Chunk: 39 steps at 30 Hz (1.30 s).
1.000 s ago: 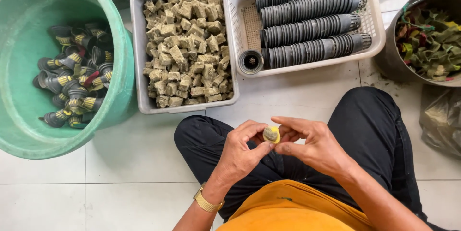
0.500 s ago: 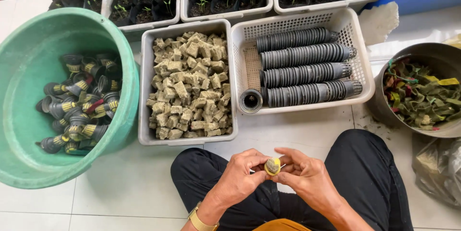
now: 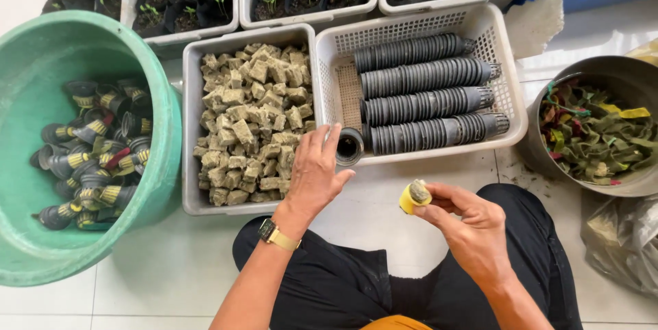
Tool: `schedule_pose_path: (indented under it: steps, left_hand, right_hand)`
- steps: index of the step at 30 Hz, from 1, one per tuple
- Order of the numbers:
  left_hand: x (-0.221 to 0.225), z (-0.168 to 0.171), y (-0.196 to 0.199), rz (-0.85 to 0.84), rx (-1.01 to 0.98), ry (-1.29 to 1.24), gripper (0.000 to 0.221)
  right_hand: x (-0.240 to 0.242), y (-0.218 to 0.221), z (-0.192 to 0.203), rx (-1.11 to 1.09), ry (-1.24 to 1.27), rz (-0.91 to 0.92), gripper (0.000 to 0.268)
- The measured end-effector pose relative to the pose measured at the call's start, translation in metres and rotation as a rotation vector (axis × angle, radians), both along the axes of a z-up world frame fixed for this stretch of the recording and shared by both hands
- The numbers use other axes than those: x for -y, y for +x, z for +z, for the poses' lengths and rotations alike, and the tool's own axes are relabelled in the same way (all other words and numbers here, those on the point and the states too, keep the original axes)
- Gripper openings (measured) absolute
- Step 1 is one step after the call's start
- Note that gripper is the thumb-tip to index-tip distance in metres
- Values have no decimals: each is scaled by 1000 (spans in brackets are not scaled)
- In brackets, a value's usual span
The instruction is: The recorder prepares hydroponic net pots by wrapping plant cuttings with sponge and rockwool and inserting them into the pots.
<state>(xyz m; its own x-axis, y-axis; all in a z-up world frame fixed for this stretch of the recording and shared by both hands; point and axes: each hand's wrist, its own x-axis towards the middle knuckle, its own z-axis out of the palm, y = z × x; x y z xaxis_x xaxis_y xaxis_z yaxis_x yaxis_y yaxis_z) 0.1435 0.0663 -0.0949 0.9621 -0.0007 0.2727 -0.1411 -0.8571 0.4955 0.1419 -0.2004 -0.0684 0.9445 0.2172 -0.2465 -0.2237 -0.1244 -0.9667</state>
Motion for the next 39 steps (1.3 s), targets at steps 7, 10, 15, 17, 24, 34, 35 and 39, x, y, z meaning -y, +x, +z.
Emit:
schedule_pose_path:
  steps: [7,10,15,17,24,34,35,39]
  left_hand:
    - [8,-6,0,21,-1,-10,74]
    - [23,21,-18,7,43,-175,71]
    - [52,62,-57,-43,70,-341,72]
    - [63,73,-71,-89,121,-318,75]
    - [70,90,-100,-147,210,-261,88]
    - [72,90,-113,-140,188,-304,92]
    - [73,89,-113,-139,182,-303,92]
    - [74,88,-113,-151,177,-270,94]
  right_hand:
    - [11,-2,15,186,-53,-22,30]
    - [12,3,42,356,-4,16,31]
    - [13,-5,92,464,201,35,34]
    - [14,-16,109,583,204,24,37]
    - [-4,-33,98,640,-23,50,35]
    - [-21,-49,67,835,-256,139,34]
    - [-21,-50,64,914,-313,159,35]
    - [-17,-50,60,920,-323,242,39]
